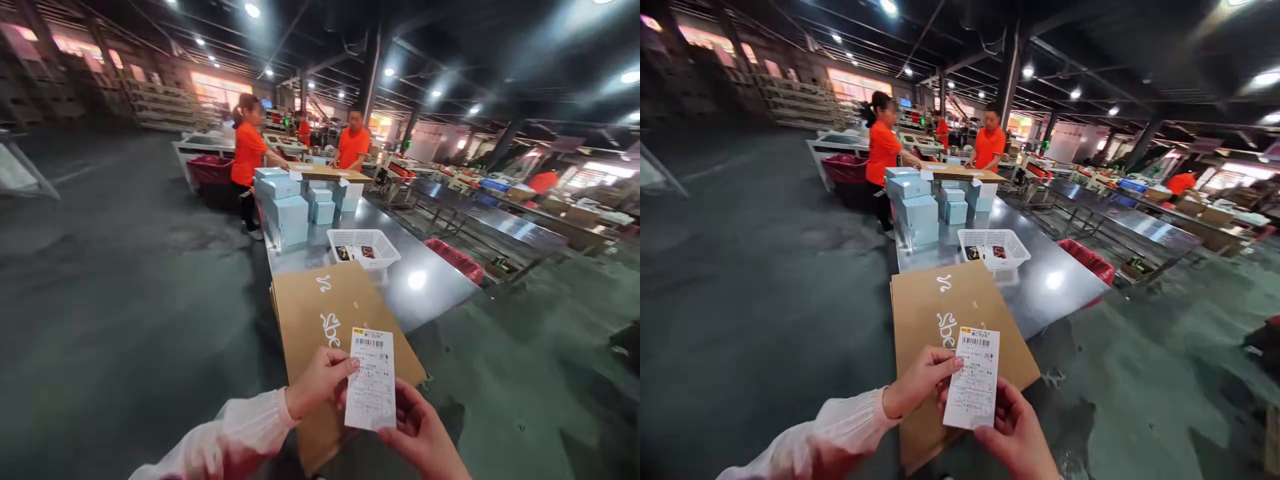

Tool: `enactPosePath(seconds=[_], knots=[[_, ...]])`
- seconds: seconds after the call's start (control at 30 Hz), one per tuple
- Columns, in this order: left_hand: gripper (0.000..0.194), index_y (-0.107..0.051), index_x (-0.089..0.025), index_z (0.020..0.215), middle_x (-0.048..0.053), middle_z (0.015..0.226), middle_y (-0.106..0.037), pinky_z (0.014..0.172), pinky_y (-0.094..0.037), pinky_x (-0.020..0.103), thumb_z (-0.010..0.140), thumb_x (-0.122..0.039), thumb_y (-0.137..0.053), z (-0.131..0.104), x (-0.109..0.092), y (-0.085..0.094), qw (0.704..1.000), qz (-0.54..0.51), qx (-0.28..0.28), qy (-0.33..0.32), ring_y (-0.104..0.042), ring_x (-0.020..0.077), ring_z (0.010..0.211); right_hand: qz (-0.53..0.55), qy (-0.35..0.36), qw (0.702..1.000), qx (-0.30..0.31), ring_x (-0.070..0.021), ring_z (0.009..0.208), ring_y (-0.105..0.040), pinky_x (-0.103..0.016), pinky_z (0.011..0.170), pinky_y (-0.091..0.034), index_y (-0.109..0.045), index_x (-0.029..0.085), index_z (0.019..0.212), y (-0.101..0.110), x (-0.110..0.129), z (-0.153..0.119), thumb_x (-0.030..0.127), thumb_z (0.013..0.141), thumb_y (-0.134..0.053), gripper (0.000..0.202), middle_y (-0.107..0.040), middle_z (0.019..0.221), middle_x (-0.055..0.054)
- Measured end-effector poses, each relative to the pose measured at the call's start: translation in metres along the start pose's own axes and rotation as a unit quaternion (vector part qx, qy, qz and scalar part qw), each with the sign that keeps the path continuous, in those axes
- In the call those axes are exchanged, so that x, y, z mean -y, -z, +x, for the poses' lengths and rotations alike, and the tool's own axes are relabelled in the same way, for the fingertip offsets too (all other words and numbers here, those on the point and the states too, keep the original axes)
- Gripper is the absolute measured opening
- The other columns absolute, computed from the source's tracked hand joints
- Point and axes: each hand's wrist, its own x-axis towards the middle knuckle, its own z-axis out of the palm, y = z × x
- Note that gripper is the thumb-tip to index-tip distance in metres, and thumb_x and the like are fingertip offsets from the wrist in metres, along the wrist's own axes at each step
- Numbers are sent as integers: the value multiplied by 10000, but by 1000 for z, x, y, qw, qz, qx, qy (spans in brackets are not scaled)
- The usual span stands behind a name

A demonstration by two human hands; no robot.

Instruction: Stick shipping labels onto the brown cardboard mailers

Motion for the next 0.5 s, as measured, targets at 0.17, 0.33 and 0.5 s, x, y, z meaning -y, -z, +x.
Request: enactPosePath(seconds=[0.17, 0.33, 0.5], knots=[[628, -573, -119, 604, 7, 448, -520, 346, -374, 209, 606, -745, -626, 16, -7, 1, 997, 17, -75, -5, -464, 96, 360, -57, 0, 993, 105, -230, 907, -654, -373, 805, -534, -566, 210, 1186, 31, 29, 43, 327, 593, -832, 660, -659, 1122, -128], [654, -545, -130, 583, 1, 438, -492, 363, -300, 192, 649, -780, -555, 13, -3, 8, 981, 72, -180, 8, -416, 78, 369, -228, 62, 970, 63, -203, 774, -644, -337, 739, -518, -673, 157, 977, 94, 72, 144, 449, 643, -759, 452, -702, 840, -79], [683, -560, -157, 608, -47, 408, -410, 359, -259, 189, 587, -839, -537, 31, 37, 7, 943, 6, -328, 61, -313, 59, 344, -422, 108, 900, -21, -227, 719, -664, -361, 754, -515, -702, 163, 773, 166, 74, 323, 371, 688, -638, 234, -716, 728, -71]])
